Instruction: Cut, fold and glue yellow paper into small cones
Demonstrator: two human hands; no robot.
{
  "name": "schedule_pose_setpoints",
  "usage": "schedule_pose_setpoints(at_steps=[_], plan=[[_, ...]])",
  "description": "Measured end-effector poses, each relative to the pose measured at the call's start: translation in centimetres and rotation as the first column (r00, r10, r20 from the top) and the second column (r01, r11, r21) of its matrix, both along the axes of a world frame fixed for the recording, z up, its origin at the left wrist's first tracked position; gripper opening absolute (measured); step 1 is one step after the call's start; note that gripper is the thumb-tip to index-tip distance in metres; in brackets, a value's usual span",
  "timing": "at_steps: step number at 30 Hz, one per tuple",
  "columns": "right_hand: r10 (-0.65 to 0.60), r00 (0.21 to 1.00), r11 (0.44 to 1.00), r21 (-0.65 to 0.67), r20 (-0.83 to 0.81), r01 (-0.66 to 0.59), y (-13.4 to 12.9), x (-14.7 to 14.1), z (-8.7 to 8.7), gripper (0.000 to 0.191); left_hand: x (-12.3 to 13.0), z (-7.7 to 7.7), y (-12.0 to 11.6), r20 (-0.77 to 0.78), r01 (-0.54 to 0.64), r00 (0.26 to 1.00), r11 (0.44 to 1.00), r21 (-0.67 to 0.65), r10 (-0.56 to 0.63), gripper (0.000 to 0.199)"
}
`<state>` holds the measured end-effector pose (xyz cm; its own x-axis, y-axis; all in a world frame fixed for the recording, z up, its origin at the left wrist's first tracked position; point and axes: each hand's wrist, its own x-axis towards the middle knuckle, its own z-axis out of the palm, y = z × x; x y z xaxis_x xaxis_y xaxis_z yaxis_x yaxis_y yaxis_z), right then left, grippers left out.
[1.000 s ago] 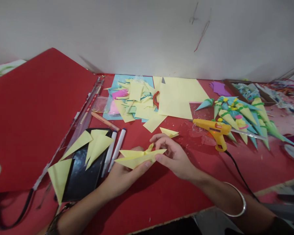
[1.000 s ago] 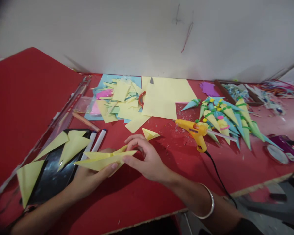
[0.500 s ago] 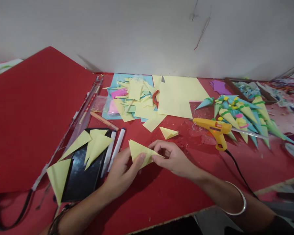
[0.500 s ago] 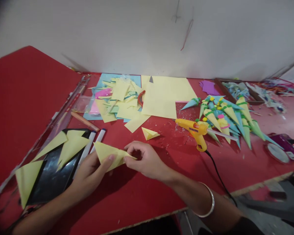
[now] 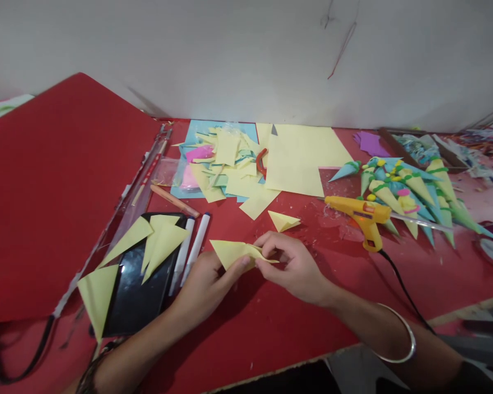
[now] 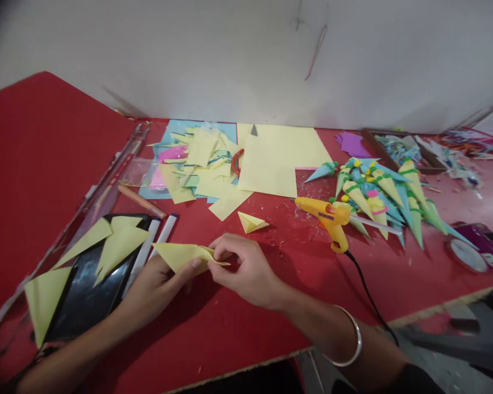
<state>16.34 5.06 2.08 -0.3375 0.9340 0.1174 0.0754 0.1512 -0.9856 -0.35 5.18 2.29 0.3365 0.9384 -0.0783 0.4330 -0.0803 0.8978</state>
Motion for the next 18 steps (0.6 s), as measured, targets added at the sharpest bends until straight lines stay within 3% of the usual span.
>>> schedule_pose_setpoints(at_steps=[6, 12, 18], plan=[[-0.05, 0.999, 0.998, -0.051, -0.012, 0.049, -0.02, 0.13, 0.04, 0.01, 0.02, 0.13, 0.02, -0.041, 0.004, 0.999, 0.996, 0.084, 0.0, 0.041], [0.088, 0.995, 0.978, -0.195, 0.055, -0.076, 0.07, 0.27, 0.16, 0.012, 0.07, 0.41, -0.16, -0.019, 0.008, 1.0, 0.999, -0.031, -0.009, 0.047], [0.072, 0.997, 0.971, -0.232, 0.027, -0.064, 0.21, 0.24, 0.16, 0.02, 0.04, 0.62, -0.04, 0.05, -0.058, 0.997, 0.993, -0.104, 0.063, 0.043]])
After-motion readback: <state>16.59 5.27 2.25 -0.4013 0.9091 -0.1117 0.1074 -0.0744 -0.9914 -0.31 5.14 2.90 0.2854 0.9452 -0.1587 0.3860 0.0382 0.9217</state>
